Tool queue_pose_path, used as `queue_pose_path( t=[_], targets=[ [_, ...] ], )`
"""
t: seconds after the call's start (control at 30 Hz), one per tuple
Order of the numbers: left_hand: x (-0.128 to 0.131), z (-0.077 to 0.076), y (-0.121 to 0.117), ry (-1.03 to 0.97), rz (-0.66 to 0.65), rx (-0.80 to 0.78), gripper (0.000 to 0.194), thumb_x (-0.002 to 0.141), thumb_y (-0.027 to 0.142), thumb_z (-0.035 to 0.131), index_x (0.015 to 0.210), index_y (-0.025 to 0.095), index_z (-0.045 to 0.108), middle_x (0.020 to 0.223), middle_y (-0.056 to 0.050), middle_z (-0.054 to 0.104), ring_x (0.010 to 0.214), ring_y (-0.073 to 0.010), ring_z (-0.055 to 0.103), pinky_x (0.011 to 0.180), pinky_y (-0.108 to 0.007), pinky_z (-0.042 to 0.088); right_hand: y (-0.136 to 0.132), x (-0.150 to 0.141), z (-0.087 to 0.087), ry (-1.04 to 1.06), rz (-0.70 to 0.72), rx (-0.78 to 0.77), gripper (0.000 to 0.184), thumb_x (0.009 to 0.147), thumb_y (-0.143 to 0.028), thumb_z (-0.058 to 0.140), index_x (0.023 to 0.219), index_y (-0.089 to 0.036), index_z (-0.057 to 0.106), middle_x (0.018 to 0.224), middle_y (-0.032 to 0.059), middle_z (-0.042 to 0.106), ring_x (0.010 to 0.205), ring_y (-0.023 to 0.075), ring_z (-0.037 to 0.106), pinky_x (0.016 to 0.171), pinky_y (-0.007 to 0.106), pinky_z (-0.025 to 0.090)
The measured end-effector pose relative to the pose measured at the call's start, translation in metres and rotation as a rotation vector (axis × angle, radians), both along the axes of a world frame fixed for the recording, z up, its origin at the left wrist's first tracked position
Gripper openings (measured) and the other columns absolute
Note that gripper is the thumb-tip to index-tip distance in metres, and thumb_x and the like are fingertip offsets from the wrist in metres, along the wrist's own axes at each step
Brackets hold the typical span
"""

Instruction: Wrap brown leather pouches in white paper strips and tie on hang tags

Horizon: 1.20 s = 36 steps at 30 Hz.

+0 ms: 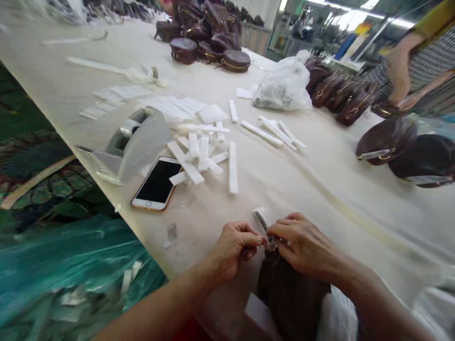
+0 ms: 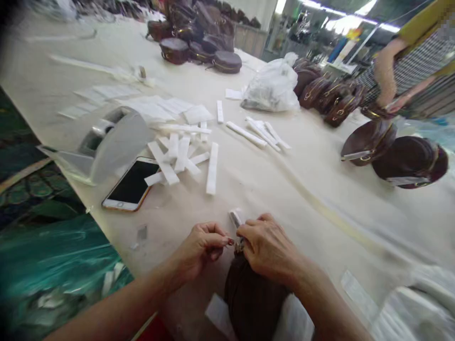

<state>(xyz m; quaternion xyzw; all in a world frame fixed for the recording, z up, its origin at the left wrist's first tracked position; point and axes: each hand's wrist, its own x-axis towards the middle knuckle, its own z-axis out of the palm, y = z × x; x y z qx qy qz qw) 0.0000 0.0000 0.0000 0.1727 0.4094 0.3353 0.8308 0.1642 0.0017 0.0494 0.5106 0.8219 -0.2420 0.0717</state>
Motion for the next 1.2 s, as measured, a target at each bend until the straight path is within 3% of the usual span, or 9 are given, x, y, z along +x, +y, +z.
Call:
queue_pose_path(
  t=[0.17,0.27,0.4,0.5,0.7,0.87,1.03,1.1,1.2],
  targets=[
    [-0.001,-0.007,-0.001,-0.053,0.017,-0.019,0.021,0.049,0.017,0.069,0.058,0.013,0.05,0.068,-0.008,0.067,0.035,-0.0044,0.041,0.037,-0.018,0.019,0.002,0.011,0.005,0.158,-0.091,-0.023,0.027,0.074,-0.006,0.046,0.091,-0.02,0.063,0.101,0.0053,0.062,0.086,0.0169,0.06,0.078,0.029,0.043],
    [-0.003,-0.006,0.001,-0.107,0.008,-0.033,0.025,0.053,0.023,0.072,0.063,0.014,0.05,0.066,-0.005,0.066,0.036,-0.0056,0.042,0.037,-0.018,0.019,0.005,0.02,0.001,0.225,-0.109,-0.024,0.028,0.074,-0.009,0.048,0.096,-0.02,0.063,0.11,0.0065,0.06,0.093,0.0172,0.06,0.084,0.029,0.043],
    [-0.005,-0.005,0.004,-0.13,0.063,-0.052,0.031,0.051,0.027,0.078,0.063,0.014,0.052,0.057,0.001,0.059,0.04,-0.0054,0.043,0.041,-0.017,0.023,0.006,0.033,-0.004,0.221,-0.245,-0.155,0.035,0.077,-0.021,0.051,0.111,-0.02,0.058,0.091,0.0036,0.067,0.079,0.017,0.063,0.075,0.029,0.046],
    [-0.006,-0.006,0.004,-0.13,0.073,-0.056,0.032,0.049,0.029,0.08,0.066,0.012,0.058,0.054,0.002,0.055,0.044,-0.006,0.044,0.045,-0.018,0.027,0.006,0.042,-0.005,0.274,-0.348,-0.267,0.034,0.078,-0.03,0.052,0.109,-0.018,0.06,0.081,0.0024,0.069,0.074,0.0175,0.063,0.071,0.029,0.046],
    [-0.007,-0.004,0.003,-0.177,0.104,-0.057,0.034,0.051,0.032,0.08,0.074,0.011,0.067,0.057,0.001,0.056,0.057,-0.0078,0.049,0.056,-0.019,0.034,0.003,0.046,0.002,0.405,-0.467,-0.123,0.03,0.072,-0.041,0.06,0.089,-0.018,0.066,0.075,0.0019,0.069,0.071,0.0178,0.062,0.067,0.028,0.047],
    [-0.002,-0.002,0.004,-0.132,0.115,0.15,0.034,0.062,0.028,0.066,0.09,0.008,0.069,0.065,-0.006,0.065,0.067,-0.0123,0.057,0.067,-0.022,0.04,-0.002,0.035,0.006,0.485,-0.474,-0.03,0.027,0.075,-0.04,0.059,0.089,-0.018,0.066,0.073,0.0027,0.069,0.067,0.0174,0.063,0.063,0.028,0.048],
    [0.003,0.001,0.008,0.001,-0.022,0.237,0.044,0.066,0.029,0.065,0.106,0.01,0.065,0.056,-0.004,0.063,0.043,-0.0101,0.052,0.044,-0.019,0.03,-0.005,0.023,0.005,0.576,-0.433,-0.083,0.022,0.081,-0.037,0.058,0.088,-0.017,0.064,0.078,0.0041,0.072,0.07,0.017,0.066,0.069,0.028,0.051],
    [0.004,0.002,0.01,0.041,-0.047,0.272,0.045,0.059,0.027,0.071,0.101,0.012,0.067,0.059,-0.002,0.063,0.038,-0.0095,0.051,0.04,-0.019,0.028,-0.005,0.02,0.004,0.593,-0.42,-0.091,0.02,0.081,-0.035,0.057,0.086,-0.017,0.064,0.077,0.0038,0.072,0.069,0.0167,0.066,0.068,0.028,0.051],
    [0.005,0.001,0.01,0.041,-0.035,0.315,0.043,0.05,0.022,0.079,0.091,0.014,0.07,0.065,0.001,0.061,0.038,-0.0089,0.052,0.039,-0.019,0.034,-0.004,0.017,0.002,0.631,-0.44,-0.131,0.017,0.082,-0.033,0.055,0.085,-0.017,0.062,0.075,0.0032,0.071,0.07,0.017,0.068,0.069,0.029,0.052]
  ],
)
